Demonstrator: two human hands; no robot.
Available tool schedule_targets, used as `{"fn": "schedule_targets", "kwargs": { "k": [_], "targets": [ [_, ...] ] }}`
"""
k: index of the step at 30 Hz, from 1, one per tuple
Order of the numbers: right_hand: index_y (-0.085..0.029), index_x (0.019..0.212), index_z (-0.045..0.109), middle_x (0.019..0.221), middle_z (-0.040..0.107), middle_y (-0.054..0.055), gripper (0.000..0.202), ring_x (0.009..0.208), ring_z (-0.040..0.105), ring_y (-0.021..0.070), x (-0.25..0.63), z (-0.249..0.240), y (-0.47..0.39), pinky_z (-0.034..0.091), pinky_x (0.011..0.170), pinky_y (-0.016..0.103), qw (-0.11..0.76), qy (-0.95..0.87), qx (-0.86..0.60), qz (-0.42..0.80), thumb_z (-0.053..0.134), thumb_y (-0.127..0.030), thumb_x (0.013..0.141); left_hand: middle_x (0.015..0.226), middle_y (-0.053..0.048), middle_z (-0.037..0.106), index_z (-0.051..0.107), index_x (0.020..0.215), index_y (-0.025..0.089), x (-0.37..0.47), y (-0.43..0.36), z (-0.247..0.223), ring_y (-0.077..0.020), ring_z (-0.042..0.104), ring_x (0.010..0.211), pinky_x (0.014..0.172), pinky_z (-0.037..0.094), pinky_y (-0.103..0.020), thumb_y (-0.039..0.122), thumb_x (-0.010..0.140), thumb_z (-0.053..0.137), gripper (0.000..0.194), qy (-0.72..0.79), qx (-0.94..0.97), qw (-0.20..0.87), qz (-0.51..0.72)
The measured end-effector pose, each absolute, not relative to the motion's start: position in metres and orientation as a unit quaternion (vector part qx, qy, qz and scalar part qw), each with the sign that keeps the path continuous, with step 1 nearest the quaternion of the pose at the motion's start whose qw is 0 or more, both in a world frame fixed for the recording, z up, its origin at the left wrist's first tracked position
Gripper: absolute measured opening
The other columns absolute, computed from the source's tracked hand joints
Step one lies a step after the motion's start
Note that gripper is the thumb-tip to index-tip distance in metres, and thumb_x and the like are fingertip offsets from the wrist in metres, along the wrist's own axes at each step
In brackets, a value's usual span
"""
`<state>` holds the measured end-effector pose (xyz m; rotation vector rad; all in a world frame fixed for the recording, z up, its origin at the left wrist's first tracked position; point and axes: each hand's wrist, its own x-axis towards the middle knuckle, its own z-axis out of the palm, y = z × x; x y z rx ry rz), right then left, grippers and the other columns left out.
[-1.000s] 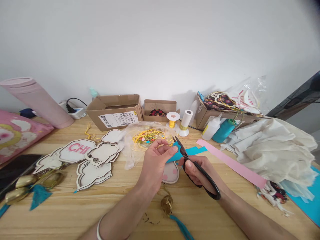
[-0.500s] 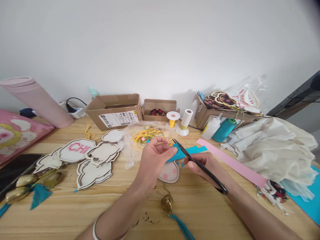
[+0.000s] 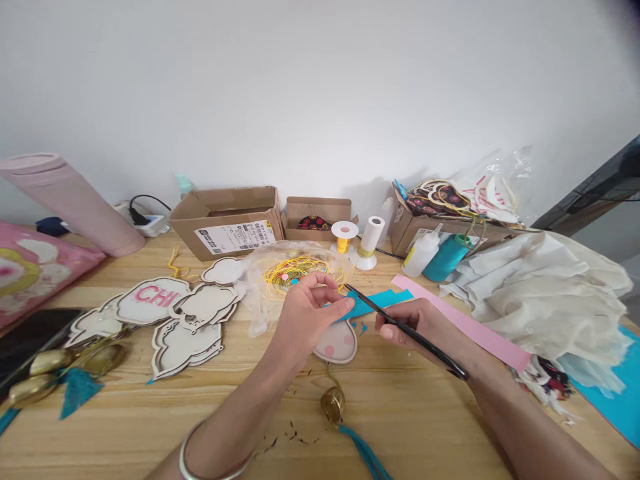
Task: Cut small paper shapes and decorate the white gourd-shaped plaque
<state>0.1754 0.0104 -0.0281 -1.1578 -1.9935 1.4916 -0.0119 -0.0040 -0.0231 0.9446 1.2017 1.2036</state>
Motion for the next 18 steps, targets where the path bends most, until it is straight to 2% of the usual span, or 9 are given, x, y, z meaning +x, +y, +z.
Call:
{"fn": "schedule_targets", "kwargs": {
  "k": [11, 13, 16, 18],
  "targets": [
    [-0.015, 0.059, 0.049, 0.052, 0.029, -0.006, 0.040, 0.047, 0.023, 0.0057, 0.185, -0.023, 0.014, 0.014, 0.043, 0.022, 0.157, -0.704, -0.437, 0.538, 0.059, -0.053, 0.068, 0.058, 0.006, 0.061, 0.049, 0.074, 0.018, -0.014, -0.002, -0.026, -0.0068, 0.053, 0.053, 0.049, 0.039, -0.017, 0.018, 0.058, 0.072, 0.028, 0.516, 0.454, 0.546, 0.479],
    [-0.015, 0.060, 0.052, 0.050, 0.031, -0.006, 0.038, 0.045, 0.025, 0.0054, 0.185, -0.018, 0.015, 0.015, 0.042, 0.022, 0.188, -0.684, -0.467, 0.528, 0.062, -0.052, 0.066, 0.059, 0.006, 0.061, 0.048, 0.074, 0.019, -0.014, -0.002, -0.026, -0.0071, 0.052, 0.053, 0.048, 0.038, -0.017, 0.019, 0.058, 0.072, 0.029, 0.515, 0.460, 0.549, 0.470],
    [-0.015, 0.067, 0.057, 0.046, 0.035, -0.007, 0.039, 0.041, 0.028, 0.0051, 0.180, -0.009, 0.014, 0.019, 0.039, 0.021, 0.281, -0.639, -0.497, 0.516, 0.065, -0.053, 0.061, 0.060, 0.005, 0.061, 0.047, 0.076, 0.019, -0.014, -0.003, -0.027, -0.0082, 0.053, 0.054, 0.047, 0.038, -0.017, 0.020, 0.059, 0.072, 0.030, 0.505, 0.472, 0.560, 0.457],
    [-0.015, 0.071, 0.057, 0.047, 0.042, -0.006, 0.042, 0.041, 0.035, 0.0058, 0.173, -0.008, 0.012, 0.026, 0.039, 0.020, 0.339, -0.608, -0.485, 0.529, 0.068, -0.053, 0.056, 0.062, 0.005, 0.061, 0.047, 0.078, 0.020, -0.013, -0.004, -0.028, -0.0093, 0.054, 0.055, 0.045, 0.037, -0.018, 0.022, 0.060, 0.071, 0.030, 0.506, 0.486, 0.562, 0.439]
  ]
}}
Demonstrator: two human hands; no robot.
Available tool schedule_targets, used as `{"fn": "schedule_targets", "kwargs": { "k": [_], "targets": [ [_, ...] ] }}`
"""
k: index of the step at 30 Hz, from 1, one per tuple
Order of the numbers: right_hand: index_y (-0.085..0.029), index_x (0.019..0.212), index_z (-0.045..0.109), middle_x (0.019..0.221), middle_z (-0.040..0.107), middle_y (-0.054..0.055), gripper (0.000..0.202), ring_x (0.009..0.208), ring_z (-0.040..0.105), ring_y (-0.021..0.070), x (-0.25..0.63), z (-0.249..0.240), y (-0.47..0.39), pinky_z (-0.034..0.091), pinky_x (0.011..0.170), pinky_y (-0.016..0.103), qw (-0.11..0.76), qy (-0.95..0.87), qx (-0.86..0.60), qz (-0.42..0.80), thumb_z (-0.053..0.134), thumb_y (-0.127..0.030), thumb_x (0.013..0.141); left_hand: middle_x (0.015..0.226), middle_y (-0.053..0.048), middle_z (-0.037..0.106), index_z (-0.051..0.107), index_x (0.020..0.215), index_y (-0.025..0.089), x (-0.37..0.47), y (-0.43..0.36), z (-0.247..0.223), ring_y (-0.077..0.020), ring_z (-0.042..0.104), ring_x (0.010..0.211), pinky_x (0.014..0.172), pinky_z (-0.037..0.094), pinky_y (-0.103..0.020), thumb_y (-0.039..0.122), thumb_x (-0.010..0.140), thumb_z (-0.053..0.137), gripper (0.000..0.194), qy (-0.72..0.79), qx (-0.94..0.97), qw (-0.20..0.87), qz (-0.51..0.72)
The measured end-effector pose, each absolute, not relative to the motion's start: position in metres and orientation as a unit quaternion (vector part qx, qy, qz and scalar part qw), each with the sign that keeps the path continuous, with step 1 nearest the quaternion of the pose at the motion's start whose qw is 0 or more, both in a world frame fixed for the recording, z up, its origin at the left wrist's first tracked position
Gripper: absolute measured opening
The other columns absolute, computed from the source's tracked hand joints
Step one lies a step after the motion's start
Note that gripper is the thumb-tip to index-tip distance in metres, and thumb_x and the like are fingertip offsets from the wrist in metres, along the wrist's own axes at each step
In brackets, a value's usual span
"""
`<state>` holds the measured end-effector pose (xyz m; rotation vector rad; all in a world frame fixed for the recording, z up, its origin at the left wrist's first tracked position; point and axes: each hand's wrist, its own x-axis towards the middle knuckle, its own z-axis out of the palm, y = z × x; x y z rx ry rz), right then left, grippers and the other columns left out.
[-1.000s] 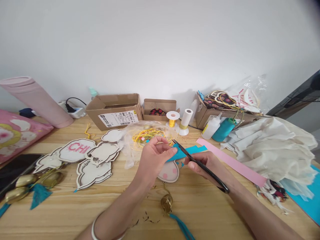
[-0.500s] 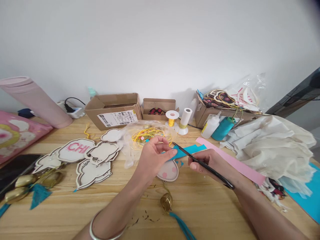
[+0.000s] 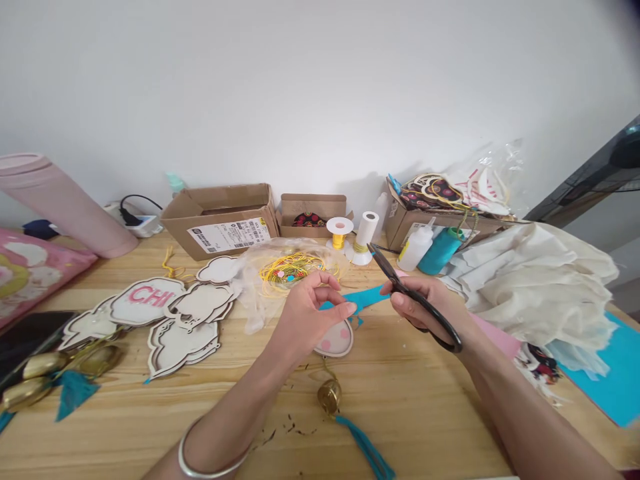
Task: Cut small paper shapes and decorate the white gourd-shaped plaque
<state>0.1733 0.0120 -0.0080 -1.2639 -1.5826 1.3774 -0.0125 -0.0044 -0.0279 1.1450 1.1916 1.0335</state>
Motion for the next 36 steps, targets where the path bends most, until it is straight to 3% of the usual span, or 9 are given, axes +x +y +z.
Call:
{"fn": "schedule_targets", "kwargs": {
  "k": [5, 14, 22, 28, 36],
  "targets": [
    [-0.017, 0.073, 0.059, 0.062, 0.062, 0.000, 0.039, 0.055, 0.055, 0.0117, 0.162, -0.022, 0.009, 0.044, 0.054, 0.024, 0.386, -0.572, -0.452, 0.566, 0.079, -0.035, 0.045, 0.064, 0.004, 0.061, 0.046, 0.080, 0.021, -0.009, -0.006, -0.032, -0.0100, 0.051, 0.053, 0.043, 0.035, -0.019, 0.023, 0.063, 0.068, 0.028, 0.511, 0.539, 0.545, 0.388],
    [-0.015, 0.074, 0.063, 0.065, 0.065, 0.001, 0.026, 0.056, 0.058, 0.0120, 0.162, -0.029, 0.007, 0.045, 0.051, 0.022, 0.391, -0.587, -0.451, 0.547, 0.073, -0.019, 0.050, 0.066, 0.006, 0.064, 0.051, 0.083, 0.023, -0.004, -0.009, -0.033, -0.0116, 0.058, 0.062, 0.061, 0.040, -0.024, 0.019, 0.065, 0.065, 0.023, 0.513, 0.612, 0.481, 0.362],
    [-0.016, 0.076, 0.061, 0.060, 0.064, -0.001, 0.035, 0.054, 0.058, 0.0116, 0.155, -0.032, 0.005, 0.048, 0.052, 0.022, 0.470, -0.513, -0.471, 0.542, 0.077, -0.021, 0.046, 0.078, -0.001, 0.067, 0.063, 0.084, 0.019, 0.001, -0.007, -0.046, -0.0156, 0.061, 0.074, 0.066, 0.044, -0.026, 0.029, 0.068, 0.066, 0.019, 0.509, 0.557, 0.500, 0.426],
    [-0.016, 0.078, 0.060, 0.060, 0.062, -0.001, 0.036, 0.055, 0.057, 0.0121, 0.153, -0.035, 0.003, 0.048, 0.051, 0.023, 0.515, -0.508, -0.463, 0.512, 0.078, -0.026, 0.049, 0.067, -0.001, 0.068, 0.067, 0.071, 0.017, 0.011, -0.011, -0.042, -0.0118, 0.059, 0.060, 0.057, 0.043, -0.022, 0.029, 0.063, 0.071, 0.015, 0.506, 0.430, 0.584, 0.467],
    [-0.017, 0.082, 0.059, 0.066, 0.064, 0.002, 0.037, 0.058, 0.057, 0.0131, 0.151, -0.037, 0.001, 0.049, 0.055, 0.025, 0.509, -0.504, -0.467, 0.519, 0.078, -0.029, 0.052, 0.063, -0.002, 0.070, 0.071, 0.071, 0.015, 0.011, -0.012, -0.045, -0.0108, 0.057, 0.055, 0.052, 0.041, -0.021, 0.027, 0.060, 0.074, 0.017, 0.508, 0.382, 0.599, 0.488]
  ]
}}
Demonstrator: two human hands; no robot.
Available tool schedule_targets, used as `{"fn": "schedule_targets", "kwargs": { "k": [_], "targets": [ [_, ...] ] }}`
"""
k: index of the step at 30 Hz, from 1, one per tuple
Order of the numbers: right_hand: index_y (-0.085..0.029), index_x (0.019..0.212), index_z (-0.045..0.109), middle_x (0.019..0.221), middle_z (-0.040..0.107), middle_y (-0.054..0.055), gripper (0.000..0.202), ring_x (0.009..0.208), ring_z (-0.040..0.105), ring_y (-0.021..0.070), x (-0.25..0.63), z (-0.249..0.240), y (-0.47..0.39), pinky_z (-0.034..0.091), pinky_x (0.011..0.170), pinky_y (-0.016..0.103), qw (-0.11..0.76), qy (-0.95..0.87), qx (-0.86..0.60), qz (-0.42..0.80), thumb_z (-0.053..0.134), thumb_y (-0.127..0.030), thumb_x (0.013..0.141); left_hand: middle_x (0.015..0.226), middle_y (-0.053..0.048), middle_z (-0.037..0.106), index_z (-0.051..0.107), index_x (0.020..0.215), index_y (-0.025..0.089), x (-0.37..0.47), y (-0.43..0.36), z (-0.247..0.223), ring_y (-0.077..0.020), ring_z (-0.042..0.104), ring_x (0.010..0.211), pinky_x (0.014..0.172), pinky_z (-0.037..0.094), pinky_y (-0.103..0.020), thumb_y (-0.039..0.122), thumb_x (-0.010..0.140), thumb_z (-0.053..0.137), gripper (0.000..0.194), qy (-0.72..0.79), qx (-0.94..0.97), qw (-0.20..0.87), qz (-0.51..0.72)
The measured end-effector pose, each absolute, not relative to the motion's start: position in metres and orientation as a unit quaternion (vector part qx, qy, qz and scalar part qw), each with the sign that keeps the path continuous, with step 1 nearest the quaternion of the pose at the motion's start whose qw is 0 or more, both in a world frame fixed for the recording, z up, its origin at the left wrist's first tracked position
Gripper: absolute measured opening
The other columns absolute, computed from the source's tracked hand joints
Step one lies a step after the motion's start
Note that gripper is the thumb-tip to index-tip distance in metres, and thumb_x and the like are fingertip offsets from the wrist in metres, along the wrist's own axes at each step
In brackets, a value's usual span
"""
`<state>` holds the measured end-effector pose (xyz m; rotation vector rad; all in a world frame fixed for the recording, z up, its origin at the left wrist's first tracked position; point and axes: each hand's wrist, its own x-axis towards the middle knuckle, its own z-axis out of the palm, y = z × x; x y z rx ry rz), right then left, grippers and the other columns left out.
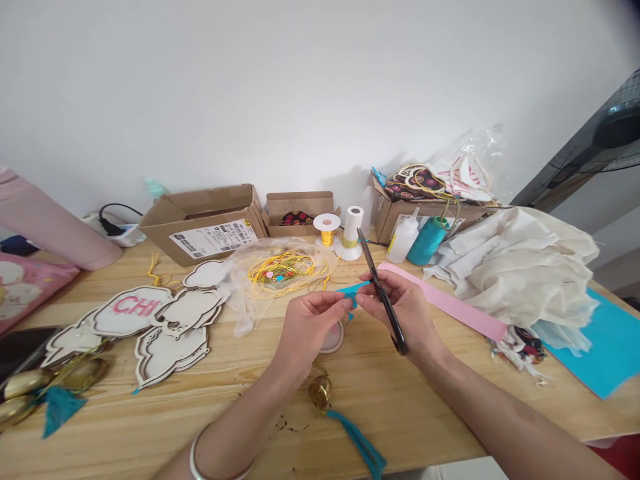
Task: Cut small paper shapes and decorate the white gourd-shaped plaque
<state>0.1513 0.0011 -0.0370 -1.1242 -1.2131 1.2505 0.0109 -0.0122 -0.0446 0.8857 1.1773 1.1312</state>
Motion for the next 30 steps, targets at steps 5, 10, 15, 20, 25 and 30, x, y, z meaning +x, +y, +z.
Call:
{"fn": "schedule_targets", "kwargs": {
  "k": [5, 10, 15, 20, 25, 30],
  "targets": [
    [-0.017, 0.082, 0.059, 0.067, 0.063, 0.002, 0.038, 0.059, 0.057, 0.0138, 0.150, -0.040, 0.001, 0.048, 0.056, 0.026, 0.505, -0.503, -0.465, 0.525, 0.078, -0.032, 0.052, 0.063, -0.002, 0.070, 0.072, 0.071, 0.016, 0.011, -0.012, -0.045, -0.0118, 0.059, 0.059, 0.057, 0.043, -0.022, 0.026, 0.060, 0.074, 0.015, 0.499, 0.372, 0.611, 0.489],
    [-0.017, 0.086, 0.058, 0.067, 0.055, -0.001, 0.036, 0.059, 0.050, 0.0107, 0.161, -0.045, 0.007, 0.043, 0.056, 0.023, 0.522, -0.523, -0.448, 0.503, 0.074, -0.037, 0.061, 0.060, 0.000, 0.069, 0.071, 0.067, 0.017, 0.009, -0.011, -0.041, -0.0108, 0.059, 0.055, 0.054, 0.043, -0.021, 0.026, 0.059, 0.075, 0.013, 0.497, 0.343, 0.622, 0.499],
    [-0.018, 0.092, 0.055, 0.071, 0.045, -0.001, 0.043, 0.056, 0.038, 0.0094, 0.172, -0.039, 0.009, 0.033, 0.050, 0.023, 0.476, -0.619, -0.377, 0.497, 0.055, -0.057, 0.074, 0.064, 0.001, 0.070, 0.070, 0.069, 0.018, 0.000, -0.008, -0.037, -0.0102, 0.061, 0.060, 0.057, 0.045, -0.020, 0.023, 0.060, 0.075, 0.012, 0.459, 0.320, 0.631, 0.538],
    [-0.015, 0.085, 0.054, 0.064, 0.036, -0.002, 0.049, 0.053, 0.029, 0.0090, 0.167, -0.030, 0.004, 0.025, 0.047, 0.022, 0.324, -0.698, -0.335, 0.544, 0.045, -0.062, 0.077, 0.062, 0.001, 0.069, 0.070, 0.070, 0.018, -0.004, -0.006, -0.033, -0.0097, 0.061, 0.060, 0.060, 0.046, -0.020, 0.022, 0.064, 0.072, 0.008, 0.429, 0.318, 0.644, 0.548],
    [-0.014, 0.084, 0.056, 0.060, 0.029, -0.004, 0.048, 0.051, 0.023, 0.0080, 0.164, -0.027, 0.001, 0.022, 0.047, 0.022, 0.273, -0.711, -0.341, 0.551, 0.045, -0.060, 0.078, 0.069, -0.003, 0.071, 0.069, 0.072, 0.015, -0.003, -0.008, -0.032, -0.0158, 0.065, 0.069, 0.067, 0.049, -0.027, 0.023, 0.066, 0.070, 0.010, 0.414, 0.334, 0.661, 0.529],
    [-0.013, 0.082, 0.058, 0.057, 0.029, -0.005, 0.049, 0.049, 0.023, 0.0069, 0.163, -0.028, 0.002, 0.021, 0.045, 0.022, 0.283, -0.693, -0.357, 0.559, 0.051, -0.061, 0.074, 0.068, -0.003, 0.072, 0.069, 0.069, 0.014, -0.001, -0.008, -0.034, -0.0145, 0.065, 0.068, 0.066, 0.049, -0.024, 0.022, 0.063, 0.072, 0.011, 0.416, 0.320, 0.664, 0.532]
  ]
}}
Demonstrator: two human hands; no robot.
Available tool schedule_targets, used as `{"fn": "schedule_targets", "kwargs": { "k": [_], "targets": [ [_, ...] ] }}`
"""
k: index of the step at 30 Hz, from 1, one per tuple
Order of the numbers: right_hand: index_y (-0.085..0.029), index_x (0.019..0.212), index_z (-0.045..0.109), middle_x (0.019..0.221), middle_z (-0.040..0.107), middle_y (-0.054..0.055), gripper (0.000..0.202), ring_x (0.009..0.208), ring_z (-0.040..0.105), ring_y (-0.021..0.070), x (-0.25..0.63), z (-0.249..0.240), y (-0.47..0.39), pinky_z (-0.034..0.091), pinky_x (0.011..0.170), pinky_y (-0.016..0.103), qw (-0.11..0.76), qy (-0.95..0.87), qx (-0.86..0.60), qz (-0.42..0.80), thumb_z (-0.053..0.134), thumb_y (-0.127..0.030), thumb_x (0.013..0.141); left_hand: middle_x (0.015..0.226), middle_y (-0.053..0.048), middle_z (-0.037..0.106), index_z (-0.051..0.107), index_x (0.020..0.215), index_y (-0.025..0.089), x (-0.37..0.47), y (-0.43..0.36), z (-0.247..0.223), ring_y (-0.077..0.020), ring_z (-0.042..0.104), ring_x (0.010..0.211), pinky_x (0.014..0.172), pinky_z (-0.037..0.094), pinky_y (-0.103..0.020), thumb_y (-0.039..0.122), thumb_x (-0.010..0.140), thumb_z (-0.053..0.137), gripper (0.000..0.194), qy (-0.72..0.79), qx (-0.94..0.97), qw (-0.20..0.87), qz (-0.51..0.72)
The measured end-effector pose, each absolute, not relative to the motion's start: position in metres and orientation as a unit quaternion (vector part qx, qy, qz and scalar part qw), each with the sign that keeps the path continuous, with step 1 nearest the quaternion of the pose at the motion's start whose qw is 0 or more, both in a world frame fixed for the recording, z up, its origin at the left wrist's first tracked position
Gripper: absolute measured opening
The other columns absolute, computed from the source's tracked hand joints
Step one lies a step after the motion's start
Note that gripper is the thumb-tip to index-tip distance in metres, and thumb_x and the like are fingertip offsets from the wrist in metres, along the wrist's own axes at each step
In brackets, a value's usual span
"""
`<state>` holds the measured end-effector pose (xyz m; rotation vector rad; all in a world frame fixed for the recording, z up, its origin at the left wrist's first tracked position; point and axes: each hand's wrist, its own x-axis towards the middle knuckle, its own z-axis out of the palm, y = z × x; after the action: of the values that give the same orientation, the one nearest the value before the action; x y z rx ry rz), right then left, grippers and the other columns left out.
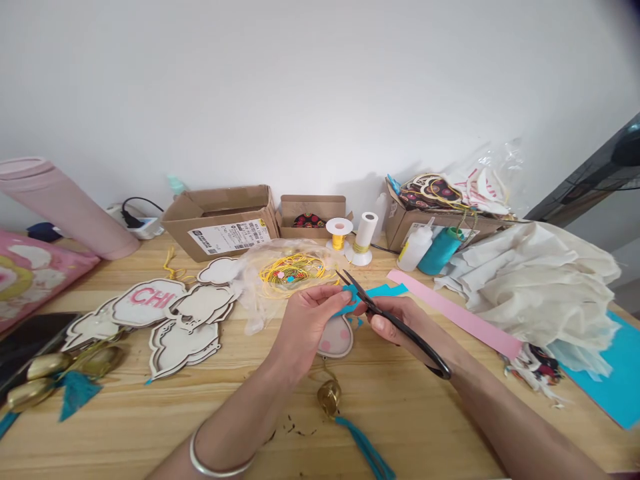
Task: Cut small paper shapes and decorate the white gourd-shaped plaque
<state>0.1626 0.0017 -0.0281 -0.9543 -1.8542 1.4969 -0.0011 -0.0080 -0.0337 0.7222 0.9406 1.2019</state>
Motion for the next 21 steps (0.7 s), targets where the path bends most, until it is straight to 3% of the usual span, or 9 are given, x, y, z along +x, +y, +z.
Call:
{"fn": "schedule_targets", "kwargs": {
  "k": [21],
  "targets": [
    [-0.011, 0.085, 0.060, 0.059, 0.035, -0.004, 0.049, 0.050, 0.026, 0.0065, 0.1613, -0.0354, 0.0042, 0.023, 0.044, 0.020, 0.303, -0.680, -0.380, 0.548, 0.058, -0.058, 0.069, 0.066, -0.002, 0.071, 0.069, 0.069, 0.014, 0.0000, -0.0076, -0.0355, -0.0113, 0.064, 0.065, 0.068, 0.048, -0.022, 0.021, 0.063, 0.073, 0.010, 0.410, 0.305, 0.673, 0.535]
  ]
}}
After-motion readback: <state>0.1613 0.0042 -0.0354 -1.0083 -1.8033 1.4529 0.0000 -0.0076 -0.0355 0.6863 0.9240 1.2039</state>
